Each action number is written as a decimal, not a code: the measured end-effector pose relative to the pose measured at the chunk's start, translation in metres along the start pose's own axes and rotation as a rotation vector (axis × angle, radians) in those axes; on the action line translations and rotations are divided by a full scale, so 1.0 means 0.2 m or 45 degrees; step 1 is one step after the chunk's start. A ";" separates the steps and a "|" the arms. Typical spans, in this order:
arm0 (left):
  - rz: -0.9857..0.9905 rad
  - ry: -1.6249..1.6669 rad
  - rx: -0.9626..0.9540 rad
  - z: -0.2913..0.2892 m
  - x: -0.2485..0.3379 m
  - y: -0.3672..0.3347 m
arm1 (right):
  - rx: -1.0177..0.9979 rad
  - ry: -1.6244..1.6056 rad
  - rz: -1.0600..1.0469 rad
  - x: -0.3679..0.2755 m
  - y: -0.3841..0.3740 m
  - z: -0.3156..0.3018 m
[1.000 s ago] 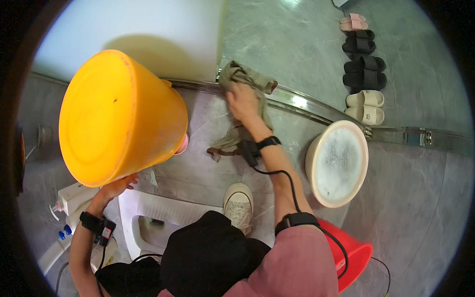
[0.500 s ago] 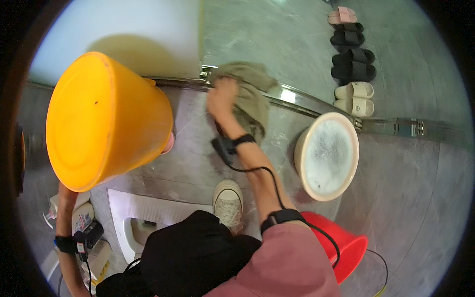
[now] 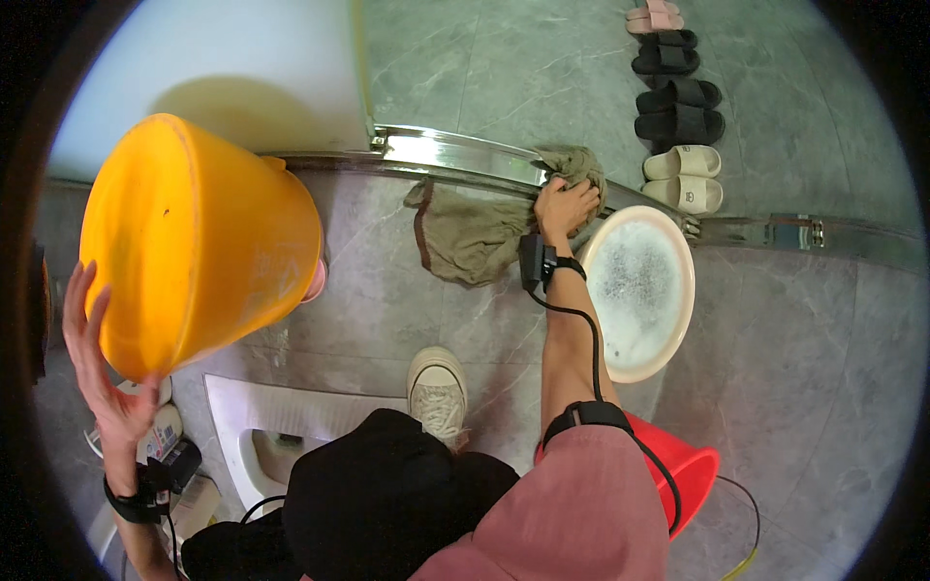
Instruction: Scrubbing and wiping surfaces in a bathroom including walls, a bin lid, and the area around a squat toilet.
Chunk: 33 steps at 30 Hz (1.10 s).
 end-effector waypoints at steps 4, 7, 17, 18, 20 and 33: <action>0.126 -0.100 -0.145 0.09 0.11 0.02 | 0.130 -0.117 0.115 -0.27 0.16 0.07; 0.148 -0.188 -0.184 0.10 0.12 0.03 | -0.086 -0.105 -0.296 -0.67 0.43 0.04; -0.084 -0.066 -0.041 0.11 0.09 0.02 | -0.142 -0.775 -0.742 -0.72 0.44 -0.03; -0.149 -0.046 -0.040 0.09 0.05 0.04 | -0.059 -0.722 -0.654 -0.64 0.41 -0.03; -0.176 -0.072 -0.041 0.07 -0.07 0.10 | 0.009 -0.574 -0.460 -0.52 0.36 -0.04; 0.048 -0.376 -0.027 0.01 -0.01 -0.01 | -0.055 -0.398 -0.625 -1.02 0.40 -0.06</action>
Point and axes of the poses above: each hand's wrist, its own y-axis away from the middle knuckle, its own z-axis out of the palm, x = y × z, the point moved 1 cm from there along -y, towards the middle knuckle, and after that the axes turned 6 degrees about -z, right-handed, at the moved point
